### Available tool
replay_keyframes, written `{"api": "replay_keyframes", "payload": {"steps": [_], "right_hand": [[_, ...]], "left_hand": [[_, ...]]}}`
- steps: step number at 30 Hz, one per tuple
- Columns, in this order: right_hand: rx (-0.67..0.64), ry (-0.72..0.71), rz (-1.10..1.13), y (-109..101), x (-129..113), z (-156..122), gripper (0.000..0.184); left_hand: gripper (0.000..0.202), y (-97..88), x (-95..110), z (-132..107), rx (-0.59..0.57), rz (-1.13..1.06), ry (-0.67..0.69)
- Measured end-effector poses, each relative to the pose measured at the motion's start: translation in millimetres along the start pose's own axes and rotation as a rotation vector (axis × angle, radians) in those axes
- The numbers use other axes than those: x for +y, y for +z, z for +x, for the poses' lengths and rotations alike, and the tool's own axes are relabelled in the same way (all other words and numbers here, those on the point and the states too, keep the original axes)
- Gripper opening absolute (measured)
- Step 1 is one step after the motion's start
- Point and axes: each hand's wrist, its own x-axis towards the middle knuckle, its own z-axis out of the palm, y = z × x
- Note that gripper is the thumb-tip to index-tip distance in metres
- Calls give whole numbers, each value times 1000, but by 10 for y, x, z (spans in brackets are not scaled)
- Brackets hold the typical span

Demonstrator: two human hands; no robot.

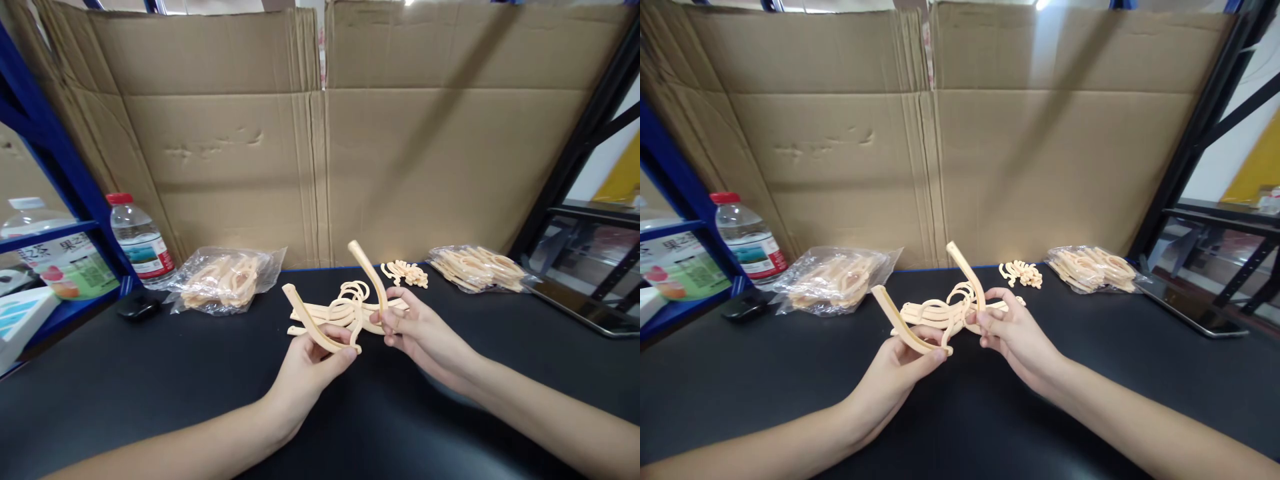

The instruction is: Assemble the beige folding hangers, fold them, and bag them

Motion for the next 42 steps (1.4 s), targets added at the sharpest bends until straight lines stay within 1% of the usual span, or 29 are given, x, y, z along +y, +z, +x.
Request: {"api": "replay_keyframes", "payload": {"steps": [2, 4, 6, 9, 13, 18, 20, 23, 29, 33, 36, 42], "right_hand": [[-66, 32, -18, 32, 36, -25, 37], [-144, 52, -46, 65, 68, -47, 29], [-185, 54, -79, 92, 88, -61, 25], [-172, 10, -160, 112, 99, -61, 23], [-174, -55, -223, 103, 108, -41, 19], [-186, -52, -262, 90, 116, -33, 18], [-191, -56, -272, 89, 117, -33, 16], [-199, -73, -300, 94, 116, -36, 13], [-211, -106, -344, 142, 96, -71, 5], [-187, -120, -338, 168, 97, -99, 8], [-175, -120, -312, 181, 107, -105, 11], [-136, -125, -264, 183, 159, -100, 24]], "left_hand": [[23, -11, -12, 1, -20, 3, -13], [23, -20, -22, 5, -47, 4, -3], [20, -25, -27, 11, -71, 2, 34], [17, -25, -25, 18, -84, 15, 69], [15, -15, -18, 14, -71, 41, 47], [11, 0, 7, 6, -88, 17, 80], [11, 2, 13, 9, -86, 33, 71], [12, 4, 11, 13, -71, 61, 50], [8, 22, 4, -6, -74, 19, 89], [5, 27, -4, -11, -62, 19, 111], [8, 20, -13, -9, -37, 17, 105], [17, -4, -42, -1, 24, 53, 42]]}}
